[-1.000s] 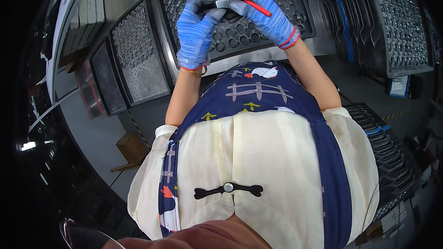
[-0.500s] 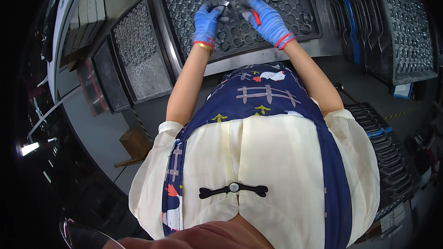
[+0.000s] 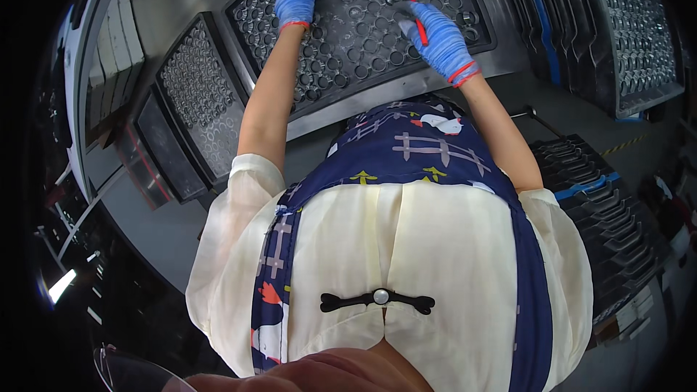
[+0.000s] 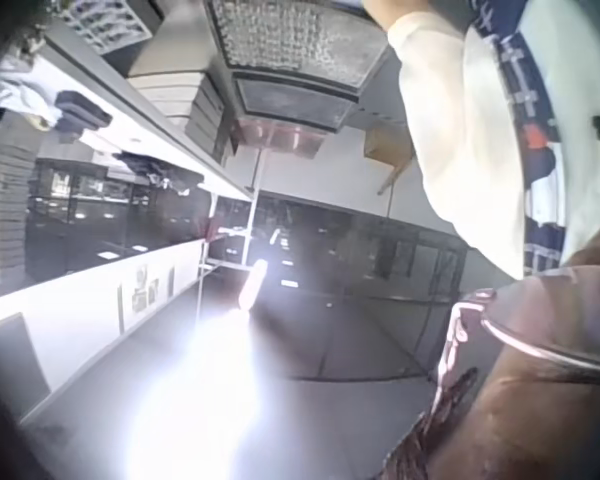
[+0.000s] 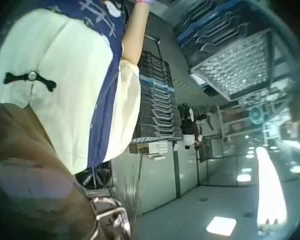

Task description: The person picks up metal rings from a tray one at a time, turns each ring while marking it with a red pen, and returns it to the tray.

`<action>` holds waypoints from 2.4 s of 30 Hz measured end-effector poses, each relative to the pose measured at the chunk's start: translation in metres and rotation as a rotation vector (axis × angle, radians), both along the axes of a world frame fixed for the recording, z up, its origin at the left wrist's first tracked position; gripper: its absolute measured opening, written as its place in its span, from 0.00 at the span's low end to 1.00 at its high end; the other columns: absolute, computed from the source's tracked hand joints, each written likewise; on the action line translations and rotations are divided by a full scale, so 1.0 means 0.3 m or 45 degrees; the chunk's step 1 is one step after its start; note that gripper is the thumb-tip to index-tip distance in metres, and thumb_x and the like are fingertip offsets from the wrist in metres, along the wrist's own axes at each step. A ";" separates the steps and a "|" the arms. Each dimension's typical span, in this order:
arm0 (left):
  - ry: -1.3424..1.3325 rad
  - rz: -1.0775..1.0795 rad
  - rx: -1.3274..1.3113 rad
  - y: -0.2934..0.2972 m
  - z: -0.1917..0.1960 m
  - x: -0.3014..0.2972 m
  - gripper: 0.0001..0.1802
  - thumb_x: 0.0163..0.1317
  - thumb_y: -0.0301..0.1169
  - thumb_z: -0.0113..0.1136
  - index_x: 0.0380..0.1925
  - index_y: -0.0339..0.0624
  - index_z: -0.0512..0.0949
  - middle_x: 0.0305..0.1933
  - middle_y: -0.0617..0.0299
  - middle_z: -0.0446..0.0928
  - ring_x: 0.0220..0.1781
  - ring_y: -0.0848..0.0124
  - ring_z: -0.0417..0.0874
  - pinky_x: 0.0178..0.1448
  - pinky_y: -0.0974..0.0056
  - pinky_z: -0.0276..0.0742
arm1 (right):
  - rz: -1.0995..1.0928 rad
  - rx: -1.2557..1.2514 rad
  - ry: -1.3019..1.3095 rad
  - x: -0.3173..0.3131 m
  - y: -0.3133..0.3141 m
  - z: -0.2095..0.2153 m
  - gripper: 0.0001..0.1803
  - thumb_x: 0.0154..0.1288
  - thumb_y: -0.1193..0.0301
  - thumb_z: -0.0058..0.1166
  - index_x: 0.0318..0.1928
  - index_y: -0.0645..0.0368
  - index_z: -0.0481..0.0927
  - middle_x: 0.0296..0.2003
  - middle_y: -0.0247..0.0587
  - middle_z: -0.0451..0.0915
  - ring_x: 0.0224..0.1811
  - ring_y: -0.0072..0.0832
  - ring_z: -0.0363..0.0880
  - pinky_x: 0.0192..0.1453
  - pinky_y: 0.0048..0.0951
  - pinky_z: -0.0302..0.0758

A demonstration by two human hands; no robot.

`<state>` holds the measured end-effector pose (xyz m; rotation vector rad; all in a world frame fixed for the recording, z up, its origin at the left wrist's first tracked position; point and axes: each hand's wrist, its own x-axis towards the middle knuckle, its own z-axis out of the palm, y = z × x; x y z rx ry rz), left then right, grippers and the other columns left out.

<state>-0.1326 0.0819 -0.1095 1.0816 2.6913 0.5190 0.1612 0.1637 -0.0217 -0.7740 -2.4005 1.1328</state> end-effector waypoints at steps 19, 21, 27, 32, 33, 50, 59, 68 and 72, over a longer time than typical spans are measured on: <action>-0.185 -0.262 -0.117 -0.246 0.159 0.363 0.17 0.51 0.34 0.58 0.41 0.40 0.77 0.41 0.46 0.77 0.44 0.51 0.78 0.50 0.53 0.73 | 0.125 -0.603 -0.053 -0.073 -0.047 0.045 0.20 0.65 0.65 0.53 0.53 0.64 0.73 0.44 0.41 0.79 0.45 0.26 0.78 0.52 0.24 0.72; -0.273 -0.180 0.131 -0.230 0.240 0.381 0.18 0.51 0.32 0.60 0.42 0.36 0.77 0.36 0.48 0.77 0.38 0.56 0.80 0.46 0.58 0.74 | 0.140 -0.416 -0.012 -0.069 -0.056 -0.023 0.19 0.65 0.65 0.52 0.52 0.64 0.74 0.43 0.41 0.79 0.44 0.25 0.78 0.50 0.24 0.73; -0.783 0.015 0.574 -0.229 0.414 0.481 0.16 0.48 0.24 0.66 0.39 0.32 0.77 0.35 0.57 0.77 0.32 0.73 0.78 0.38 0.68 0.76 | 0.214 -1.265 0.277 -0.078 -0.065 0.051 0.15 0.65 0.66 0.52 0.48 0.62 0.75 0.40 0.38 0.78 0.42 0.21 0.77 0.46 0.23 0.75; -0.518 -0.204 0.654 -0.224 0.537 0.548 0.14 0.49 0.24 0.66 0.37 0.35 0.77 0.35 0.58 0.76 0.33 0.73 0.78 0.39 0.69 0.75 | 0.427 -0.583 0.378 -0.062 -0.072 0.071 0.20 0.63 0.62 0.56 0.51 0.61 0.73 0.37 0.37 0.79 0.39 0.20 0.77 0.44 0.22 0.73; -0.369 -0.260 0.693 -0.225 0.540 0.555 0.14 0.49 0.24 0.66 0.37 0.36 0.77 0.35 0.59 0.75 0.34 0.73 0.78 0.40 0.69 0.76 | 0.344 -0.588 0.250 -0.067 -0.081 0.081 0.21 0.62 0.60 0.57 0.50 0.62 0.74 0.37 0.38 0.79 0.40 0.20 0.76 0.45 0.24 0.73; -1.045 -0.045 0.925 -0.252 0.608 0.564 0.15 0.52 0.20 0.63 0.41 0.33 0.74 0.38 0.58 0.77 0.37 0.75 0.77 0.42 0.70 0.76 | 0.410 -1.402 0.477 -0.043 -0.083 0.235 0.15 0.66 0.64 0.51 0.47 0.62 0.77 0.38 0.34 0.80 0.40 0.19 0.77 0.46 0.20 0.74; -0.901 -0.126 0.960 -0.243 0.603 0.551 0.17 0.52 0.20 0.63 0.43 0.34 0.73 0.39 0.59 0.77 0.37 0.74 0.77 0.43 0.70 0.76 | 0.377 -1.078 0.437 -0.042 -0.080 0.267 0.16 0.67 0.65 0.50 0.49 0.63 0.75 0.39 0.35 0.79 0.43 0.20 0.77 0.48 0.22 0.74; -0.705 -0.186 0.800 -0.214 0.615 0.552 0.17 0.50 0.20 0.64 0.42 0.35 0.74 0.39 0.59 0.75 0.37 0.74 0.77 0.43 0.70 0.76 | 0.399 -0.818 0.456 -0.030 -0.060 0.264 0.16 0.67 0.65 0.50 0.50 0.61 0.76 0.39 0.34 0.79 0.42 0.19 0.77 0.48 0.22 0.74; -0.961 -0.082 0.898 -0.191 0.639 0.565 0.17 0.49 0.19 0.64 0.41 0.36 0.74 0.39 0.60 0.72 0.36 0.74 0.77 0.43 0.70 0.76 | 0.370 -0.991 0.412 -0.035 -0.029 0.243 0.16 0.67 0.64 0.50 0.49 0.61 0.76 0.38 0.35 0.79 0.41 0.19 0.76 0.47 0.22 0.73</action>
